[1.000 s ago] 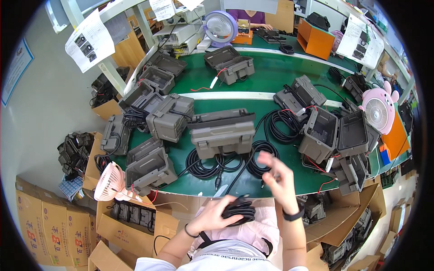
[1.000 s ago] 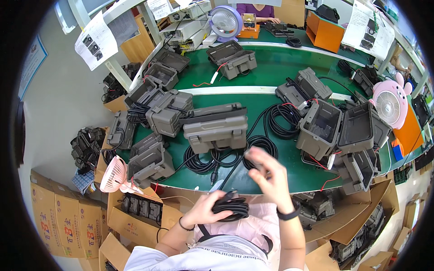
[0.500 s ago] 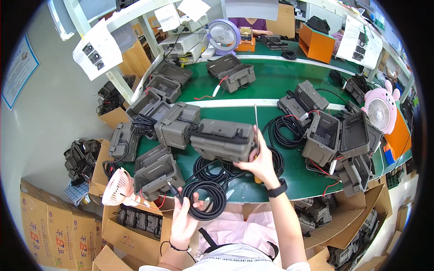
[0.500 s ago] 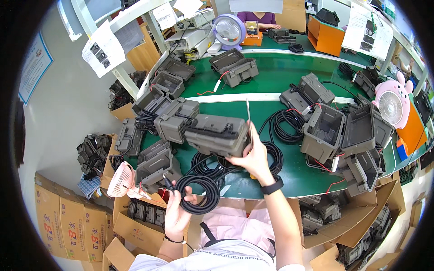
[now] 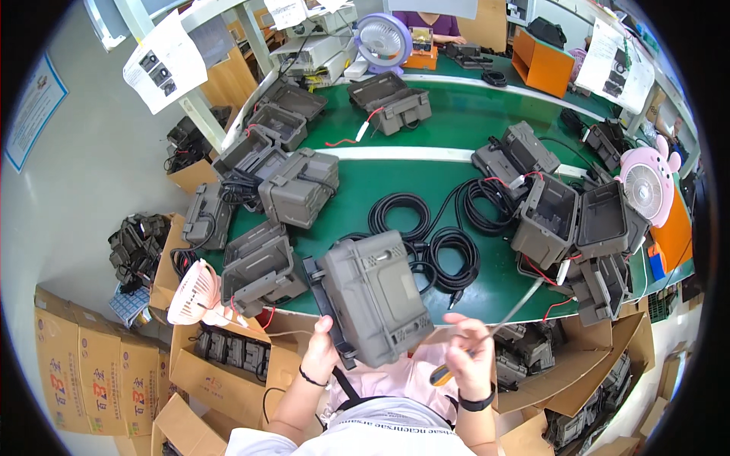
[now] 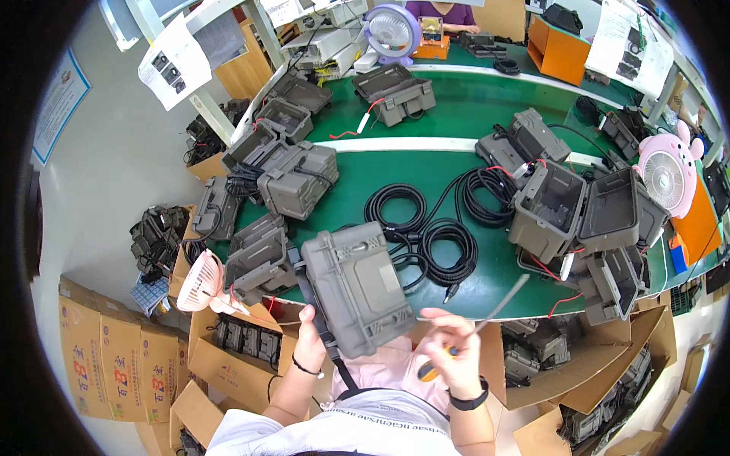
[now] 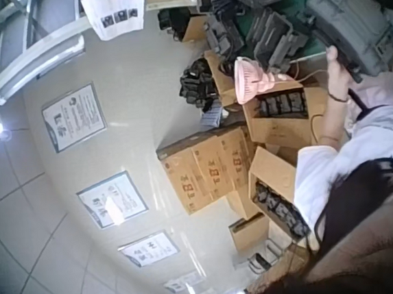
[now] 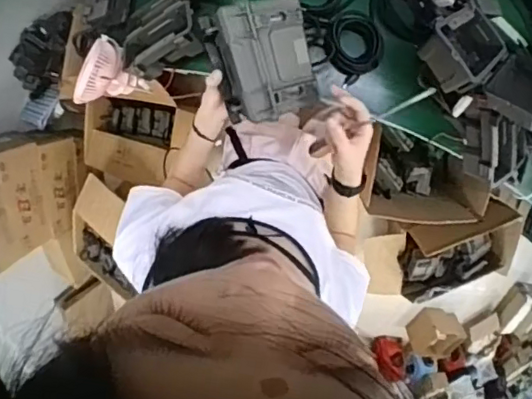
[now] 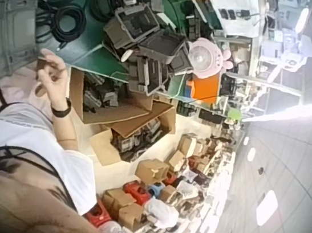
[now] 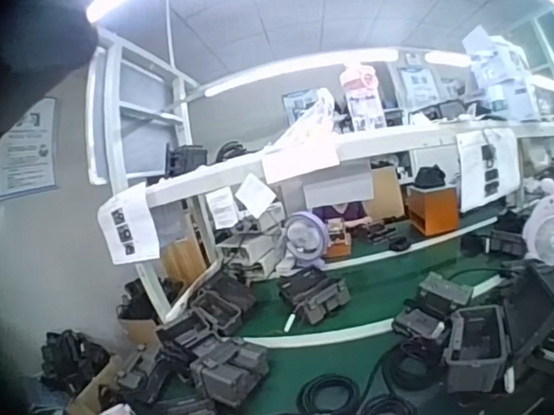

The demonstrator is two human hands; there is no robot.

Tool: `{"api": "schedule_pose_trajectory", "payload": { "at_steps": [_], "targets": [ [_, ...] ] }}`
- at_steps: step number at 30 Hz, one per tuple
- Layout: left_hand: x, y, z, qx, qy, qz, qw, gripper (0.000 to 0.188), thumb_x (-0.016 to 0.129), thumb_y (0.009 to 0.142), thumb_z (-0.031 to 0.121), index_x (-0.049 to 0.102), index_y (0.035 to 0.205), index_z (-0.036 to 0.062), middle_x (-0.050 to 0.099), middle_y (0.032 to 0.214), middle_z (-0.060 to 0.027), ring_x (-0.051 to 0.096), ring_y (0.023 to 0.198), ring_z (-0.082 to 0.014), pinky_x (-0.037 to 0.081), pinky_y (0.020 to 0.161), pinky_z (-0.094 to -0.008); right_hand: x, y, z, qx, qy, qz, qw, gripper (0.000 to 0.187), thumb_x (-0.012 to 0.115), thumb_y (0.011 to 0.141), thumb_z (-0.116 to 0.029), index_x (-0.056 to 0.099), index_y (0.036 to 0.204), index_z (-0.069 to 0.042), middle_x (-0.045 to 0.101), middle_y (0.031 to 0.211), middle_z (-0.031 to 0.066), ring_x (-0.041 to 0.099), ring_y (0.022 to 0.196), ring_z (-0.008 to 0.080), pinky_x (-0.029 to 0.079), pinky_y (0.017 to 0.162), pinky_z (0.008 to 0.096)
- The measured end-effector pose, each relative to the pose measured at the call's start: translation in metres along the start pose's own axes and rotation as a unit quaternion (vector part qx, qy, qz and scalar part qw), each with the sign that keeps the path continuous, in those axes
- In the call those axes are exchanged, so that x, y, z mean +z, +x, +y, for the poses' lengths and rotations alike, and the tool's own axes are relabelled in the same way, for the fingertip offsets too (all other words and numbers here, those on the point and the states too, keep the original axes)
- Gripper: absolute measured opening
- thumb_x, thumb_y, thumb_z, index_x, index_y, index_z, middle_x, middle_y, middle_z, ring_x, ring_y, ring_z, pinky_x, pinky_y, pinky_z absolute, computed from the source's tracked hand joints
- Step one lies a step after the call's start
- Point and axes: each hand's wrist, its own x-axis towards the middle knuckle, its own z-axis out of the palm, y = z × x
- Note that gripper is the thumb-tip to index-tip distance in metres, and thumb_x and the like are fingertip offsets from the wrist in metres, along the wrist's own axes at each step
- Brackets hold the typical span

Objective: Assembling and securing components inside grey plastic equipment boxes using a screwdriver at a workshop bench.

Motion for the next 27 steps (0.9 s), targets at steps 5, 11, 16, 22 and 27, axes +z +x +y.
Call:
{"api": "schedule_pose_trajectory", "payload": {
  "at_steps": [5,11,16,22,27],
  "targets": [
    [-0.004,-0.017,0.002,-0.053,-0.007,-0.048,0.997,0.073,0.083,0.067,0.035,0.054,0.125,0.0024,0.066,0.108,-0.0099,0.066,0.094,-0.0258,0.057,0.083,-0.0399,-0.024,-0.022,-0.013,-0.049,-0.101,0.015,0.994,0.025,0.062,0.08,0.002,0.055,0.104,-0.002,0.059,0.116,0.0174,0.039,0.051,0.0022,0.03,0.039,0.015],
    [0.016,-0.025,-0.016,-0.162,-0.025,-0.117,0.98,0.08,0.087,0.064,0.039,0.054,0.127,0.0024,0.065,0.112,-0.0096,0.066,0.095,-0.023,0.057,0.081,-0.0369,-0.022,-0.049,-0.029,-0.065,-0.119,0.016,0.991,0.025,0.069,0.075,0.007,0.062,0.097,-0.002,0.059,0.122,0.0182,0.042,0.06,0.0001,0.036,0.056,0.0156],
    [0.036,-0.022,-0.047,-0.26,0.01,-0.162,0.952,0.088,0.086,0.066,0.043,0.048,0.134,0.0037,0.062,0.12,-0.0101,0.064,0.102,-0.0229,0.055,0.087,-0.0367,-0.045,-0.085,-0.044,-0.088,-0.146,0.041,0.985,0.028,0.073,0.07,0.006,0.063,0.095,-0.002,0.056,0.126,0.0193,0.048,0.068,0.0024,0.04,0.06,0.0172],
    [0.087,-0.021,-0.104,-0.401,0.126,-0.155,0.894,0.092,0.085,0.068,0.046,0.042,0.138,0.0061,0.056,0.126,-0.0078,0.059,0.111,-0.0209,0.052,0.094,-0.0355,-0.079,-0.139,-0.068,-0.084,-0.164,0.154,0.971,0.031,0.073,0.071,0.006,0.064,0.099,-0.004,0.05,0.122,0.0115,0.049,0.085,0.0076,0.042,0.07,0.0205],
    [0.108,-0.018,-0.153,-0.472,0.122,-0.171,0.856,0.091,0.085,0.069,0.043,0.04,0.14,0.0065,0.056,0.127,-0.0079,0.058,0.113,-0.0217,0.051,0.096,-0.0363,-0.102,-0.174,-0.076,-0.095,-0.192,0.224,0.951,0.031,0.072,0.072,0.004,0.062,0.1,-0.004,0.047,0.118,0.0104,0.052,0.081,0.0087,0.043,0.064,0.0197]
  ]
}}
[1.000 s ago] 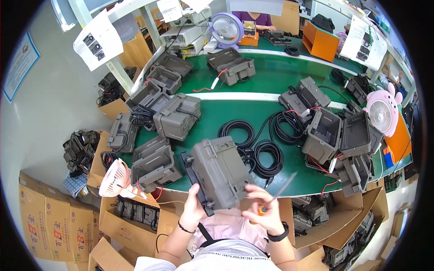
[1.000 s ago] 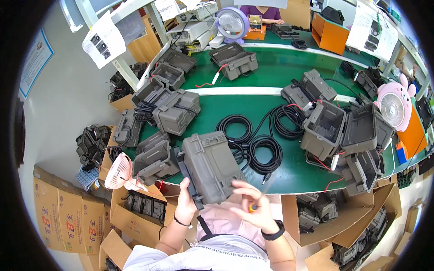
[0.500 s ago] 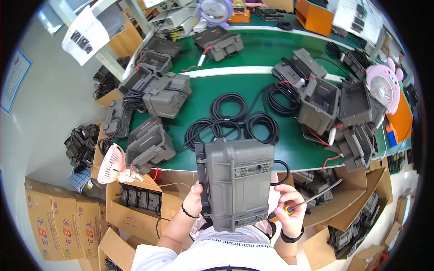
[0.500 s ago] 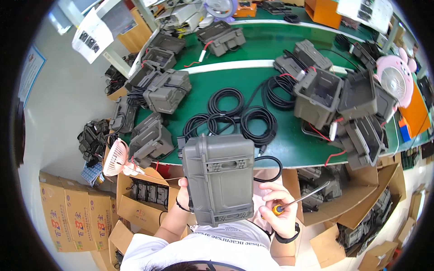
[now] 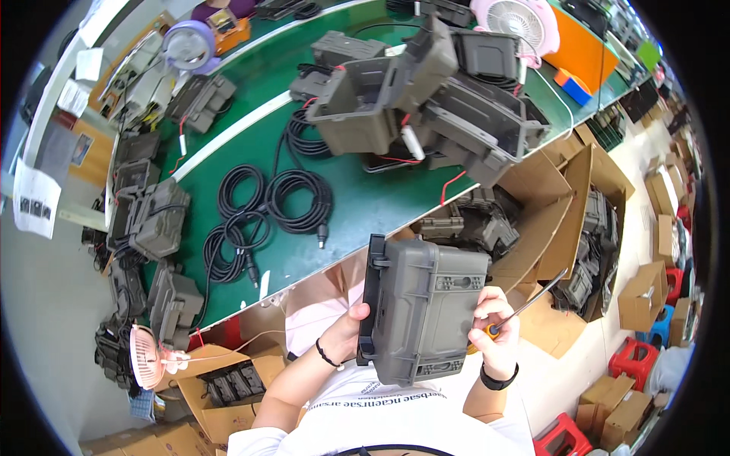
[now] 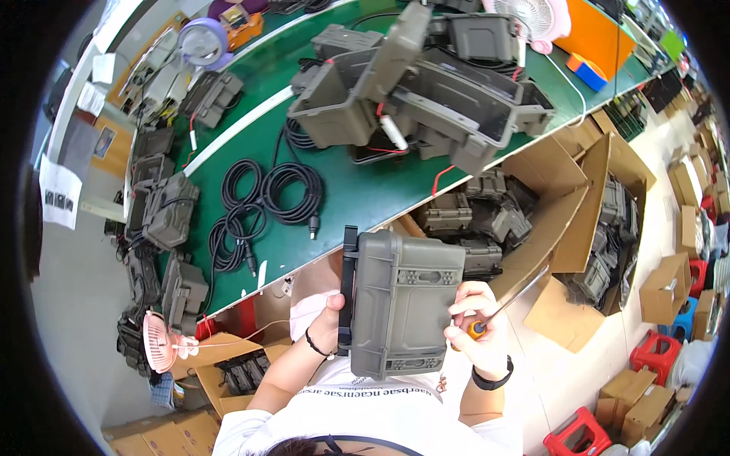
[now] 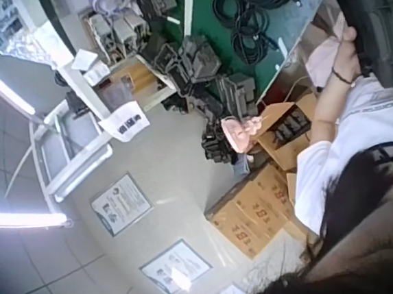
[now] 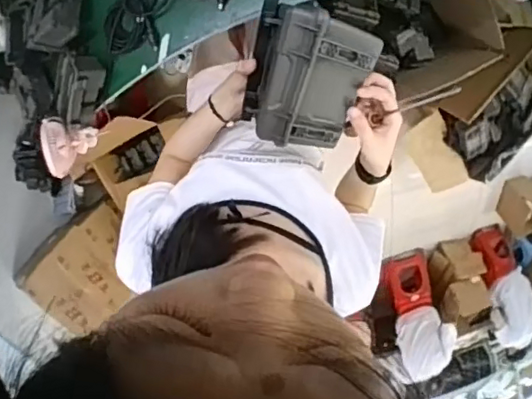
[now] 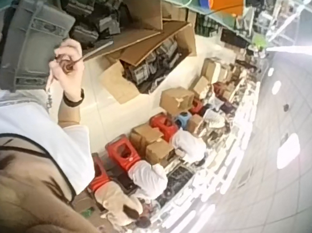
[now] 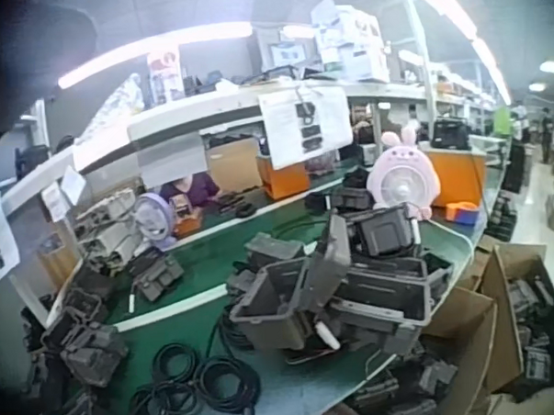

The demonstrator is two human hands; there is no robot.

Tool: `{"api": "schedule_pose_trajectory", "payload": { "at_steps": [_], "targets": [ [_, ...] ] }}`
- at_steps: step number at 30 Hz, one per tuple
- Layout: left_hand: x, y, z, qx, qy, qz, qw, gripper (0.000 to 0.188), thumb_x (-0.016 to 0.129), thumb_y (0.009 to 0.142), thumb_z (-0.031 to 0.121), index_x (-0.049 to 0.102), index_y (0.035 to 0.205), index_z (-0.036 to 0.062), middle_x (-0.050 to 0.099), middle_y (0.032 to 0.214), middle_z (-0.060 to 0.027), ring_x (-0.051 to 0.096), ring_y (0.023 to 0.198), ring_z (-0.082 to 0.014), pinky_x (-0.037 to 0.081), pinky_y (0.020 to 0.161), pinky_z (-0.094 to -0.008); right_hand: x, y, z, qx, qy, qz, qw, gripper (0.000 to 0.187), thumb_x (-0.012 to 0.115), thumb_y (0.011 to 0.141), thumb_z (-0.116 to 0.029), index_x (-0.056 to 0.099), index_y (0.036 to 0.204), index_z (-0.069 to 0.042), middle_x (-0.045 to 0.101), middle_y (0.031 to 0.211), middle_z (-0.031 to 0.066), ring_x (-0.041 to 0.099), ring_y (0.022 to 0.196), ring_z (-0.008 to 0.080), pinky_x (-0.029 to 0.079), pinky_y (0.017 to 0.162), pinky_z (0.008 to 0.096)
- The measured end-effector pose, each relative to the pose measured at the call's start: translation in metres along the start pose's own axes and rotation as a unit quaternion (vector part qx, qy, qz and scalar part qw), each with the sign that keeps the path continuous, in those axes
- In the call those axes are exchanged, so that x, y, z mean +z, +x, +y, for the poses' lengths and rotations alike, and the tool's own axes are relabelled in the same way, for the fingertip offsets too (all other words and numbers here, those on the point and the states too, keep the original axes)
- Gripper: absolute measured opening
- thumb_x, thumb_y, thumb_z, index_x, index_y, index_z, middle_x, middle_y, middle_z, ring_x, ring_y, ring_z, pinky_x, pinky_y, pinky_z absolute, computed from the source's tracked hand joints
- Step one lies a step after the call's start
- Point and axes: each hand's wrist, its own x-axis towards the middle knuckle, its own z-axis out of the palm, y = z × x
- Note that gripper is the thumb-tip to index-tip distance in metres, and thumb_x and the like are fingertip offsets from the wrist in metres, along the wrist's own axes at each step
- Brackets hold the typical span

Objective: Assembling and securing components inside grey plastic equipment boxes using a screwdriver at a workshop bench.

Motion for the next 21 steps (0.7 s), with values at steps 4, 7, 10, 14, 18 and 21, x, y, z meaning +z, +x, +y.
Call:
{"api": "schedule_pose_trajectory", "payload": {
  "at_steps": [4,7,10,14,18,21],
  "targets": [
    [0.016,0.013,-0.009,0.006,0.059,0.035,0.998,0.093,0.086,0.063,0.053,0.049,0.132,0.0026,0.061,0.119,-0.0096,0.062,0.105,-0.0235,0.054,0.09,-0.0362,-0.01,0.008,0.002,-0.024,-0.026,0.087,0.996,0.034,0.074,0.077,-0.007,0.06,0.108,-0.003,0.046,0.128,0.0104,0.05,0.08,0.0077,0.042,0.059,0.0167],
    [0.009,0.01,-0.014,-0.004,0.043,0.043,0.998,0.097,0.086,0.063,0.051,0.044,0.137,0.004,0.058,0.124,-0.0096,0.06,0.11,-0.0234,0.052,0.094,-0.0367,-0.013,0.018,0.001,-0.031,-0.047,0.067,0.996,0.047,0.077,0.077,-0.02,0.059,0.117,-0.002,0.044,0.135,0.0103,0.047,0.086,0.0079,0.041,0.057,0.0162],
    [0.003,0.004,-0.012,0.027,0.039,0.059,0.997,0.1,0.086,0.064,0.051,0.04,0.14,0.0049,0.055,0.13,-0.0099,0.057,0.115,-0.0232,0.051,0.097,-0.0372,-0.006,0.026,-0.003,-0.045,-0.051,0.047,0.997,0.052,0.073,0.081,-0.035,0.059,0.118,-0.002,0.043,0.136,0.0126,0.049,0.086,0.0104,0.04,0.056,0.0162],
    [0.001,-0.012,-0.01,0.088,0.054,0.092,0.99,0.102,0.084,0.065,0.055,0.04,0.14,0.0037,0.055,0.13,-0.0103,0.058,0.115,-0.0226,0.051,0.096,-0.0353,0.001,0.033,0.002,-0.053,-0.07,-0.018,0.996,0.05,0.077,0.078,-0.026,0.059,0.118,-0.002,0.043,0.137,0.0142,0.051,0.086,0.0119,0.042,0.058,0.0174],
    [0.0,-0.025,-0.003,0.14,0.072,0.105,0.982,0.1,0.079,0.069,0.059,0.039,0.141,0.0019,0.054,0.131,-0.011,0.057,0.116,-0.0224,0.05,0.096,-0.035,0.019,0.04,0.008,-0.059,-0.056,-0.045,0.996,0.06,0.083,0.069,-0.018,0.056,0.121,-0.004,0.04,0.139,0.015,0.052,0.086,0.0115,0.045,0.06,0.0192],
    [-0.022,-0.031,0.003,0.136,0.058,0.058,0.987,0.097,0.075,0.074,0.059,0.037,0.144,0.0027,0.053,0.134,-0.0123,0.058,0.116,-0.0226,0.049,0.097,-0.0344,0.033,0.037,0.006,-0.024,-0.063,-0.042,0.997,0.066,0.084,0.068,-0.016,0.052,0.125,-0.004,0.037,0.142,0.0161,0.054,0.086,0.0123,0.048,0.071,0.025]
  ]
}}
